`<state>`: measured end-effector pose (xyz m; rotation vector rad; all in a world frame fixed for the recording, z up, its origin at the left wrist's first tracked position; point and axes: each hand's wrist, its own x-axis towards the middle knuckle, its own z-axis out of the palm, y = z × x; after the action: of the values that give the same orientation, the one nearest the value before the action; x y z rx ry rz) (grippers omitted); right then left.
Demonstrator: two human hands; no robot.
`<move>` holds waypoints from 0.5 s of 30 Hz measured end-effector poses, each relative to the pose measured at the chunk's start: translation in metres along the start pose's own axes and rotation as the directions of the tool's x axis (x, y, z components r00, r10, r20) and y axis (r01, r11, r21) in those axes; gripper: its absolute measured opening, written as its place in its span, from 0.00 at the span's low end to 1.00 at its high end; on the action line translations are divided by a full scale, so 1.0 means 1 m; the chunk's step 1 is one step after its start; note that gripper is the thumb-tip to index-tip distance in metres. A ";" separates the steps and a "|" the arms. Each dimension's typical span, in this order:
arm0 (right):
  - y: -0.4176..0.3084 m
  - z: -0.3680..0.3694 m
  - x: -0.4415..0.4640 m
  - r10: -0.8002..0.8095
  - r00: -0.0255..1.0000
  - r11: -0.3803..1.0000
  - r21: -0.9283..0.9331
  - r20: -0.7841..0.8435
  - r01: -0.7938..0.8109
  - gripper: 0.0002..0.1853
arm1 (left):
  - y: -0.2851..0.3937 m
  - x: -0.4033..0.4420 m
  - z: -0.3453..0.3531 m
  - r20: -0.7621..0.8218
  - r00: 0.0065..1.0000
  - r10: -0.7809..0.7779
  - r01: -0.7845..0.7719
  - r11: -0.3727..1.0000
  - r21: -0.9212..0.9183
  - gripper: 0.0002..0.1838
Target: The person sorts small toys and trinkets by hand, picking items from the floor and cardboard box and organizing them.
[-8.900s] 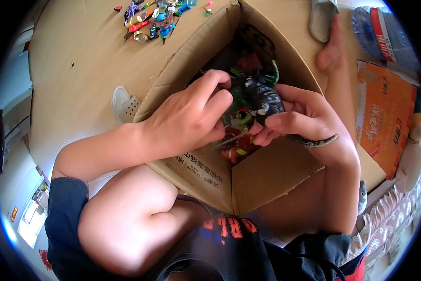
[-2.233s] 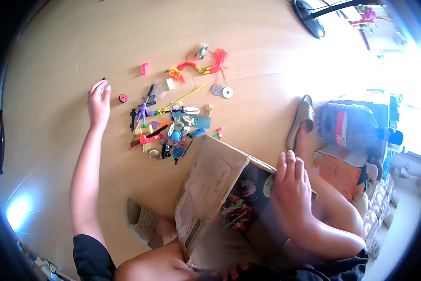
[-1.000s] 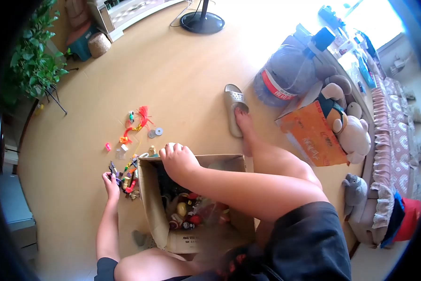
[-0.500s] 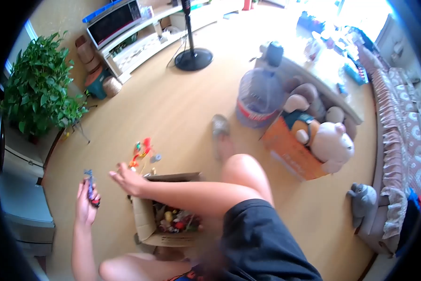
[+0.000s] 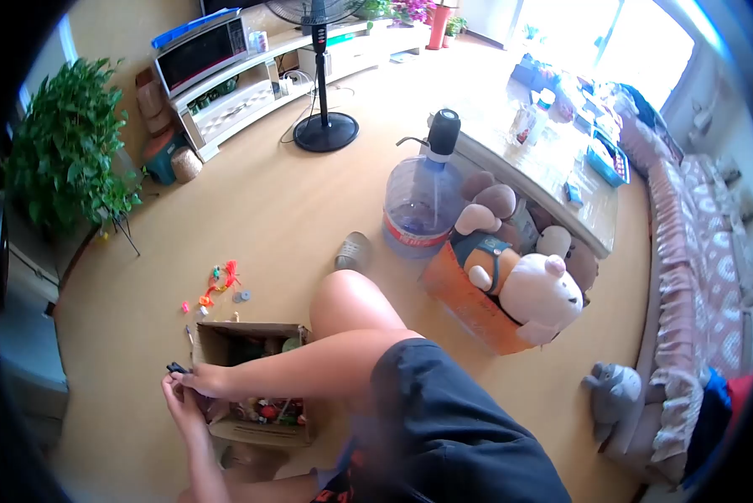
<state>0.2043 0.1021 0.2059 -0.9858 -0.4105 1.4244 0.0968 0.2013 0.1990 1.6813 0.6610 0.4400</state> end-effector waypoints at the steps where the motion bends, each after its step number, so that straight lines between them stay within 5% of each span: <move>1: 0.002 -0.004 0.005 -0.112 0.983 0.952 -0.298 -0.144 0.064 0.26 | -0.009 -0.001 0.000 -0.002 0.999 0.033 -0.033 0.999 -0.016 0.15; 2: 0.023 -0.017 0.028 -0.167 0.973 0.950 -0.291 -0.158 0.116 0.25 | 0.017 -0.014 0.014 -0.095 0.993 -0.069 0.065 0.997 -0.041 0.14; 6: -0.002 -0.026 0.001 -0.139 0.985 0.979 -0.165 -0.104 0.121 0.20 | 0.016 -0.019 0.020 -0.067 0.987 -0.148 0.140 0.985 -0.105 0.11; 10: 0.001 -0.045 0.008 -0.242 0.958 0.926 -0.330 -0.153 0.182 0.16 | 0.005 -0.016 0.043 -0.174 0.962 -0.208 0.179 0.969 -0.171 0.11; 12: -0.006 -0.045 0.002 -0.193 0.955 0.981 -0.057 -0.224 0.185 0.11 | 0.003 -0.016 0.054 -0.214 0.951 -0.224 0.180 0.962 -0.206 0.12; 15: -0.011 -0.049 -0.004 -0.164 0.955 0.986 0.002 -0.246 0.169 0.12 | 0.009 -0.016 0.072 -0.293 0.940 -0.175 0.118 0.972 -0.202 0.13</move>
<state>0.2480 0.0839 0.1883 -1.0681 -0.2865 1.1371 0.1306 0.1353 0.1935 1.3901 0.9408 0.6443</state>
